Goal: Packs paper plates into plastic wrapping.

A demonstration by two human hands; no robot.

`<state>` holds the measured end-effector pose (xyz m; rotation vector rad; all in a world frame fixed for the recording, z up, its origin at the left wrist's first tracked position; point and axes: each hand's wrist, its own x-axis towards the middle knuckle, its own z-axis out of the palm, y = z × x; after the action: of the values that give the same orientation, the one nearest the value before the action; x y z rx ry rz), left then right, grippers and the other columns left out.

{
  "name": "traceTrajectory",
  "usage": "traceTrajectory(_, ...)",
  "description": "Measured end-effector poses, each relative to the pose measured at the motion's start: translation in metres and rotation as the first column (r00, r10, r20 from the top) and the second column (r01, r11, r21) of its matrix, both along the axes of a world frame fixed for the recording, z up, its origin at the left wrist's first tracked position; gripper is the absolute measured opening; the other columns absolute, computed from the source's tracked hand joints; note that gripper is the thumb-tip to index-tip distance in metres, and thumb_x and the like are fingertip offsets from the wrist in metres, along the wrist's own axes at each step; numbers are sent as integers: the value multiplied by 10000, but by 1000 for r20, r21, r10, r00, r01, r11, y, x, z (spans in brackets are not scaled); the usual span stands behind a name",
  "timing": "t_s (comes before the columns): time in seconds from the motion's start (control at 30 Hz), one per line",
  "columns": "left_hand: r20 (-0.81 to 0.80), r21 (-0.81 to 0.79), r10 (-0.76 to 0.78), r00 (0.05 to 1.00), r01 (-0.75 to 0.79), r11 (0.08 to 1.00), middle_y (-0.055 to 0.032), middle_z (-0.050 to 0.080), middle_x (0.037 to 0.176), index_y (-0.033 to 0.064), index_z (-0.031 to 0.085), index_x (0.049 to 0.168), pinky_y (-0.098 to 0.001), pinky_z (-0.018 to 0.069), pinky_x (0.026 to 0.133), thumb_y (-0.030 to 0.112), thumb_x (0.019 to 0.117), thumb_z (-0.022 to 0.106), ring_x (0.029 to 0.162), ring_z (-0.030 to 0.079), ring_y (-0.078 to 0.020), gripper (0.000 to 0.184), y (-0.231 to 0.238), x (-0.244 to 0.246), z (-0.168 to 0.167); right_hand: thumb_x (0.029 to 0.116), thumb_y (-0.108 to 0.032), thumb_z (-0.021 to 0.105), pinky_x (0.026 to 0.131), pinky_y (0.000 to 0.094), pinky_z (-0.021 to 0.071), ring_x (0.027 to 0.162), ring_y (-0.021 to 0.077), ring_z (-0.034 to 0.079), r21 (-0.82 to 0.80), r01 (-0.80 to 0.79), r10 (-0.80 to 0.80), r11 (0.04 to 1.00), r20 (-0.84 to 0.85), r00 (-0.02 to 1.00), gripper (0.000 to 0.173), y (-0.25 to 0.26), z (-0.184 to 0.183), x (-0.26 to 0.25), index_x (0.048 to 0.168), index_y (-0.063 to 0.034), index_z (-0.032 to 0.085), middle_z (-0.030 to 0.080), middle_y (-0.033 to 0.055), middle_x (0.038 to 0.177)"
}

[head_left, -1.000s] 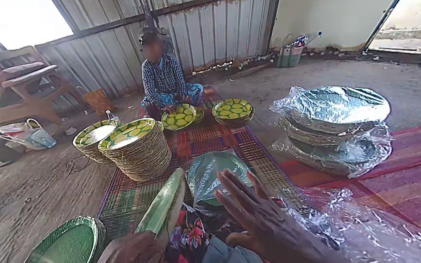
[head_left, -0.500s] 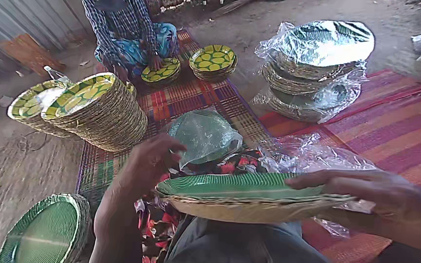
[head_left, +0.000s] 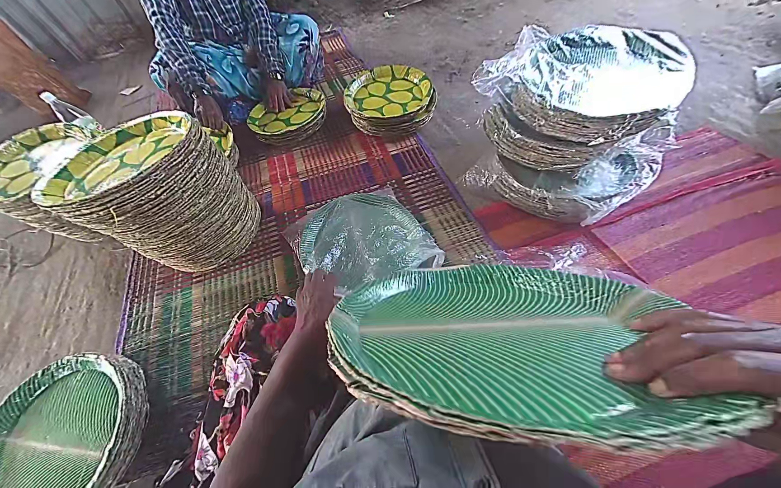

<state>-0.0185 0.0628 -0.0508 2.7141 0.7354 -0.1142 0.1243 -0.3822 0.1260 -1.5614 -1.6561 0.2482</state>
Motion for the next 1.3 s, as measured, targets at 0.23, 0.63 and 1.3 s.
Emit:
traceTrajectory(0.23, 482, -265, 176, 858, -48, 963, -259, 682, 1038, -91, 686, 1059, -601, 502, 890, 103, 1016, 590, 979, 666, -397, 220, -2, -10, 28, 993, -330, 583, 867, 168, 529, 950, 11, 662, -101, 181, -160, 978, 183, 970, 248, 53, 8, -15, 1088, -176, 752, 733, -33, 968)
traceTrajectory(0.63, 562, -326, 259, 786, -78, 942, -122, 683, 802, -20, 718, 1051, -428, 513, 705, 151, 1007, 629, 694, 616, -195, 198, -2, -4, 29, 996, -145, 522, 601, 436, 547, 759, 287, 711, -93, 319, -228, 943, 519, 824, 196, 123, -39, -64, 936, -108, 706, 725, 82, 859)
traceTrajectory(1.3, 547, -132, 1, 837, 85, 988, -222, 714, 860, -30, 728, 1027, -619, 517, 762, 110, 1015, 590, 830, 705, -408, 197, 7, 3, 43, 927, -4, 615, 650, 497, 557, 792, 333, 733, -37, 494, -400, 869, 538, 742, 120, 183, -78, -71, 934, -49, 727, 750, 141, 903)
